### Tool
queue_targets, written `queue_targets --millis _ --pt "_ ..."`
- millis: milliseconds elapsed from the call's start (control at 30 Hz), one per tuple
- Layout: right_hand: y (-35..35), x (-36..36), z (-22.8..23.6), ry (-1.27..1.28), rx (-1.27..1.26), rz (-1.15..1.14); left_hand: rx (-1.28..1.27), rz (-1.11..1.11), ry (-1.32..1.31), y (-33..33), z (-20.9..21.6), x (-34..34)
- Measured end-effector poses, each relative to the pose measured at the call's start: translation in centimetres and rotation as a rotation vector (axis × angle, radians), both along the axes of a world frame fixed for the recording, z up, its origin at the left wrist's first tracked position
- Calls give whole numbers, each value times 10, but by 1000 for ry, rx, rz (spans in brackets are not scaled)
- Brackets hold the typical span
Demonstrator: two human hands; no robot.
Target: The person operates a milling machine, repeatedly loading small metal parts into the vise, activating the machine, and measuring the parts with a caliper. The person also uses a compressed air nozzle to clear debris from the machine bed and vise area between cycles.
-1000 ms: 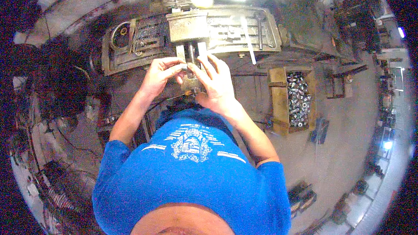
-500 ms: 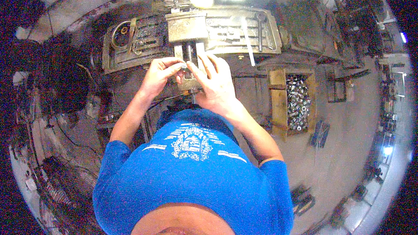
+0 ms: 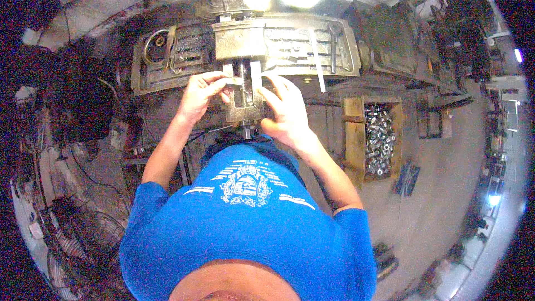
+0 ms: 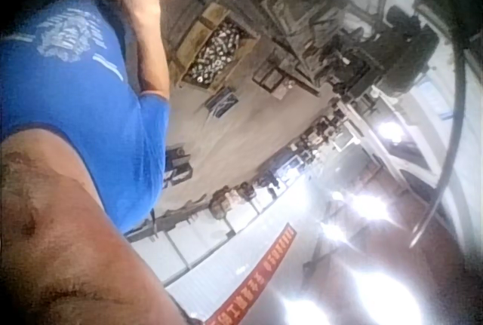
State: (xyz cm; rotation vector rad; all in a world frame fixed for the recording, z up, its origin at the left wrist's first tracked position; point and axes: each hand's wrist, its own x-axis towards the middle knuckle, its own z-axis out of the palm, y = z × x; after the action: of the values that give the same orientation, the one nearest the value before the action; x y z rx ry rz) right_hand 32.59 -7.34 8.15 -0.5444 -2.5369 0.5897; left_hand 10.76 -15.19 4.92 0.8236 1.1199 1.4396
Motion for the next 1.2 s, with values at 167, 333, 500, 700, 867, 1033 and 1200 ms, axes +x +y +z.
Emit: queue_targets --millis 167,333,500,700,867,1033,1200 --pt "8 20 -88 254 -1190 -108 33 115 -41 0 -1 -16" --pt "-14 11 -83 378 -1431 -10 -53 220 -54 4 -9 -34" --pt "-29 5 -38 279 -1426 -123 -2 337 -26 15 -20 -60" --pt "-34 17 -35 242 -1404 -77 -42 399 41 46 -28 -103" --pt "-12 49 -85 245 -980 -252 11 422 94 84 -32 -129" --pt "-23 45 -100 131 -1403 -114 52 298 106 114 -49 -138" --pt "-29 57 -63 145 -1203 -139 13 224 161 117 -53 -136"
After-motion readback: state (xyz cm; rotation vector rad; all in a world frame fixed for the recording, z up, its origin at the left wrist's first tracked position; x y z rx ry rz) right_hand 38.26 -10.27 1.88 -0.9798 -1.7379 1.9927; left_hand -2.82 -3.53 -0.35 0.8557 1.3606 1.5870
